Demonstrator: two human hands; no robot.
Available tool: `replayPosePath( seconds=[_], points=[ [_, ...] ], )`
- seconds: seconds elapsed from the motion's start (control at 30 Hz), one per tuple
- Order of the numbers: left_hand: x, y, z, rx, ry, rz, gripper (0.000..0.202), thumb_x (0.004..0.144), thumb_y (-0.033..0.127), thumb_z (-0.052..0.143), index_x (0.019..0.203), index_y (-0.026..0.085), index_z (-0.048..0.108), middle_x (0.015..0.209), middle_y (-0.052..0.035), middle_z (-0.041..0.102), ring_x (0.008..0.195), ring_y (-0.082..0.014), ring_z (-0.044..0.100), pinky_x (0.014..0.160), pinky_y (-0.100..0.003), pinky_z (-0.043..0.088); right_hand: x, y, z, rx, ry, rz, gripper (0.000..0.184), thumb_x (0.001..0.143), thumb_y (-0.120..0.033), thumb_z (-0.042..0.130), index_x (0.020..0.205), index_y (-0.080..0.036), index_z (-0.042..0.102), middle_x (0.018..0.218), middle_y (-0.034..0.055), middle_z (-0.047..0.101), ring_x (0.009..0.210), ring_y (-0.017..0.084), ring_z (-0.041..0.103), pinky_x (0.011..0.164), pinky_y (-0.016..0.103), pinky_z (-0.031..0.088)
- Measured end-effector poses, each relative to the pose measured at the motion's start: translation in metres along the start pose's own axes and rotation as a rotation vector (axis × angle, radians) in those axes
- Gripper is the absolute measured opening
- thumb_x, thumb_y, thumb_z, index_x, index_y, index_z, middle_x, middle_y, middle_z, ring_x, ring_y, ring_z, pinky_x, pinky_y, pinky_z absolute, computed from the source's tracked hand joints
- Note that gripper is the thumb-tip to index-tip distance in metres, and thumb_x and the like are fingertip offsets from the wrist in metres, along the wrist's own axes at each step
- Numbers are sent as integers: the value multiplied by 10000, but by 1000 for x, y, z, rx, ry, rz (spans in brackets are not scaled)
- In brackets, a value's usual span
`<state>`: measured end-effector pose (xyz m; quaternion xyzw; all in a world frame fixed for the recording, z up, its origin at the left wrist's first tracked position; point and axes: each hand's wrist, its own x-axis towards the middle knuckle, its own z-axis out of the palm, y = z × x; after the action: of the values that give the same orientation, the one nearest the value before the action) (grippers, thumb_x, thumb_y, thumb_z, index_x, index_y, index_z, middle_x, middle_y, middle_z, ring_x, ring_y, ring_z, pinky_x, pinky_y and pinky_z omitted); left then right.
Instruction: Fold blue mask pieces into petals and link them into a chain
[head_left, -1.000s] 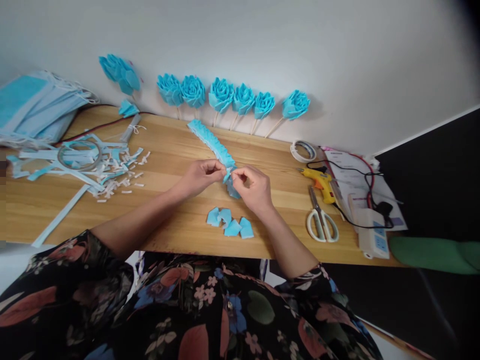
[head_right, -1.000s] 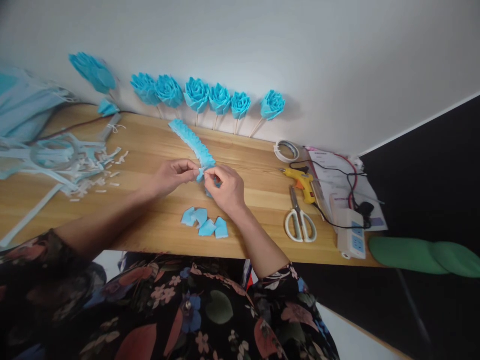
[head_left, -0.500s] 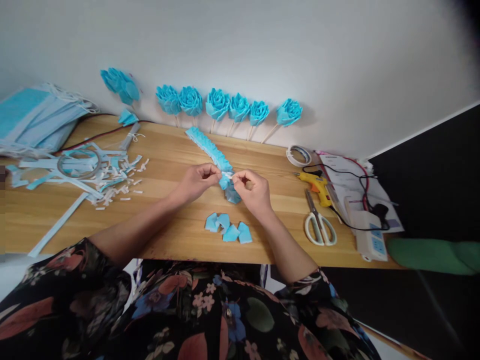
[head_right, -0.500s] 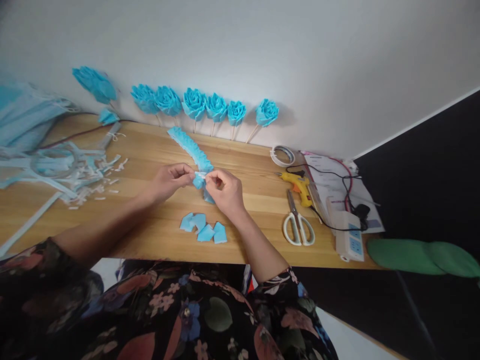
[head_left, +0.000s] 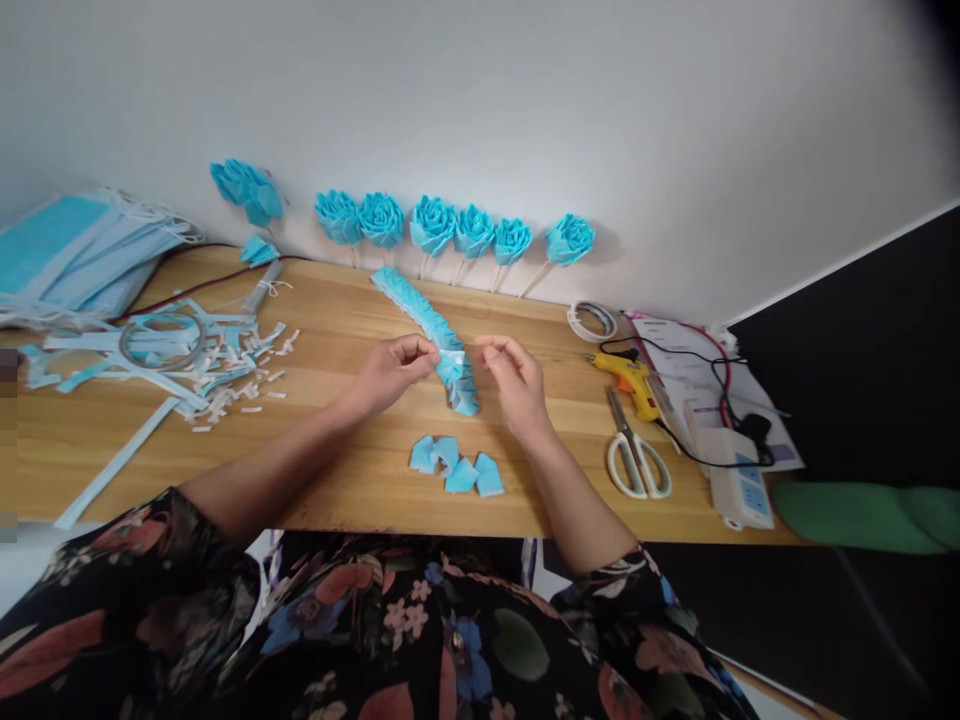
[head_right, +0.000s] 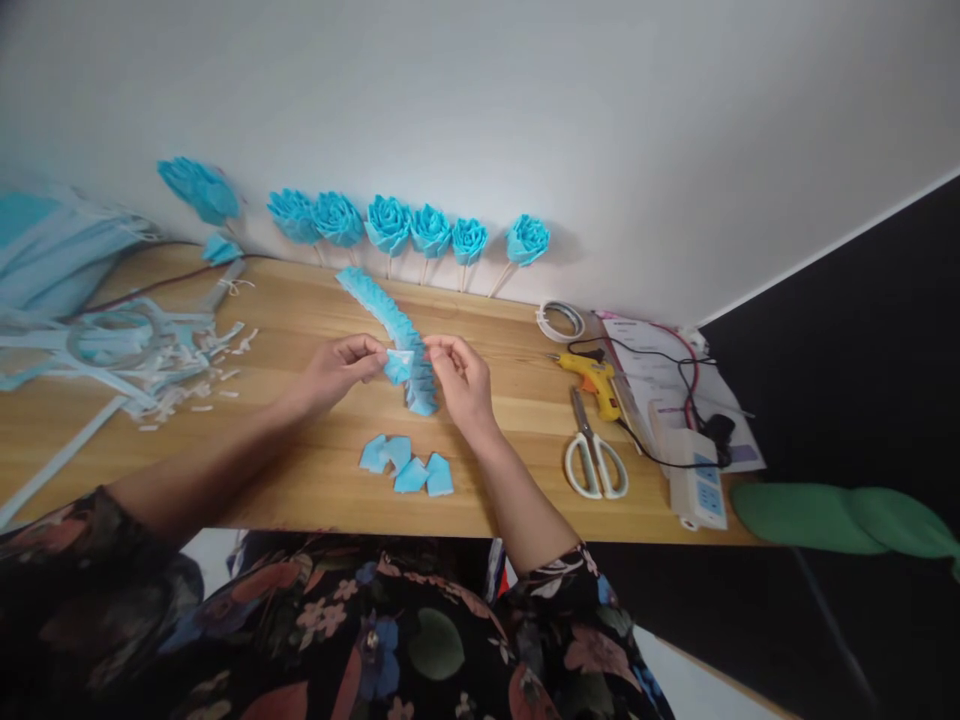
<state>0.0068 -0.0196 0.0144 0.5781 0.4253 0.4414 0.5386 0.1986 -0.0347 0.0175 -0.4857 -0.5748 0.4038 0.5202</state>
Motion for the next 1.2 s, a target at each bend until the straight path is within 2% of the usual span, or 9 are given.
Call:
replayPosePath(
  seconds=[0.13,0.2,0.4,0.53,0.77,1.0,1.2],
  points=[
    [-1,0,1,-17,-15,13,292,749,449,689,733,166,618,651,21,577,584,-92,444,585,-240,372,1,3,2,135,-155,154,345,804,-434,676,1086,-236,703,982,29,731,869,155,666,818,310,537],
    [-1,0,1,-15,-28,16,314,745,472,699,740,167,622,660,16,589,601,-100,466,605,-245,390,0,5,4,156,-197,178,396,780,-438,703,1122,-238,694,980,28,722,857,154,661,801,308,542],
    [-3,1,1,30,-70,17,352,787,513,659,735,166,632,710,-7,642,698,-134,560,702,-262,455,-2,7,5,80,-205,103,397,786,-431,694,1133,-238,676,864,8,670,765,139,618,697,280,525],
    [-3,-1,2,89,-86,16,376,803,527,651,834,152,650,831,-34,685,795,-160,607,772,-288,478,-2,5,6,-13,-168,37,339,804,-370,661,1113,-231,679,802,-13,619,709,117,566,674,265,494],
    [-3,-1,4,223,-107,74,421,758,471,714,1035,164,636,865,-26,663,746,-145,570,691,-269,457,-5,5,9,-148,-120,-63,286,819,-309,639,1094,-249,688,797,-13,617,724,125,569,729,292,500],
    [0,-6,0,38,-110,-32,319,713,450,717,772,152,620,747,-10,631,698,-135,549,711,-282,438,-5,4,8,-160,-128,-86,295,822,-280,619,1107,-242,686,821,-7,623,744,129,571,770,313,498],
    [-1,-5,1,76,-81,-2,299,722,447,702,728,162,608,698,7,597,661,-125,513,667,-266,411,-5,5,7,-104,-194,-20,308,850,-343,601,1133,-247,678,823,-9,610,737,126,575,718,284,500]
  ],
)
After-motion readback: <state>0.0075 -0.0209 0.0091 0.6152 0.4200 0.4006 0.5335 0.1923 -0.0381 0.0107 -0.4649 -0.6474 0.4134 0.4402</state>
